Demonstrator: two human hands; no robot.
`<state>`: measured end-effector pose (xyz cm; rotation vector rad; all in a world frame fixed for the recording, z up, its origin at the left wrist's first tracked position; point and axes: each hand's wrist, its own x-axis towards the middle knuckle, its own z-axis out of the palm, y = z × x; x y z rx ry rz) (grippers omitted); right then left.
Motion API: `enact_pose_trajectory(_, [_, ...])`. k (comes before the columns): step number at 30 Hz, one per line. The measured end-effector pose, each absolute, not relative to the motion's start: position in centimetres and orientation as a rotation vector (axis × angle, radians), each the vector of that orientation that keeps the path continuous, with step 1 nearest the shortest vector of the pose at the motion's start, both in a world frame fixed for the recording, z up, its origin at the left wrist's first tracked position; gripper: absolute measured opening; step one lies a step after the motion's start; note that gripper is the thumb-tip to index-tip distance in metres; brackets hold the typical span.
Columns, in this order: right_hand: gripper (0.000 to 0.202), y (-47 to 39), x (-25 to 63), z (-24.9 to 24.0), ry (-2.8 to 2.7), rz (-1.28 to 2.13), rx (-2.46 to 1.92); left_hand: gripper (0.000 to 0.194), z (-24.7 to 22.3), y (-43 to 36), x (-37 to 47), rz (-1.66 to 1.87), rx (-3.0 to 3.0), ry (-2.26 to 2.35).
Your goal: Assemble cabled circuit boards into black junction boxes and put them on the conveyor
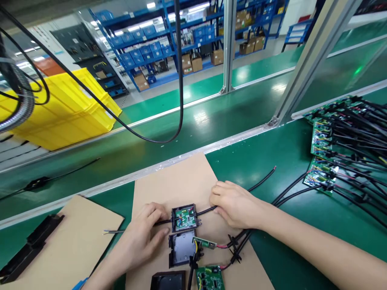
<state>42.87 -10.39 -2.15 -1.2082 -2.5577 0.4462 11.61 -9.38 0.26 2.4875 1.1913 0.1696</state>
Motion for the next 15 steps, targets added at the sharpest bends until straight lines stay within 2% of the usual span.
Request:
enact_pose_trajectory(1, [0.009,-9.9,43.0,-2.0,-2.551,0.390,-1.201,0.009,0.1,-8.9,11.6,0.154,2.496,1.238])
enact_pose_trajectory(5, [0.013,-3.6,42.9,-0.1,-2.474,0.154,-1.201,0.011,1.3,-3.4,12.0,0.220,2.529,1.428])
enact_pose_trajectory(10, [0.016,6.8,41.6,3.6,-2.394,0.087,-1.318,0.014,3.8,6.5,13.7,0.399,2.541,1.654])
enact_pose_trajectory(13, [0.021,6.0,40.7,4.2,-2.396,0.130,-1.337,0.028,3.4,6.7,14.5,0.445,2.548,1.612])
enact_pose_trajectory(15, [0.012,1.6,40.3,3.5,-2.471,0.223,-1.266,0.028,2.6,3.5,14.5,0.418,2.554,1.472])
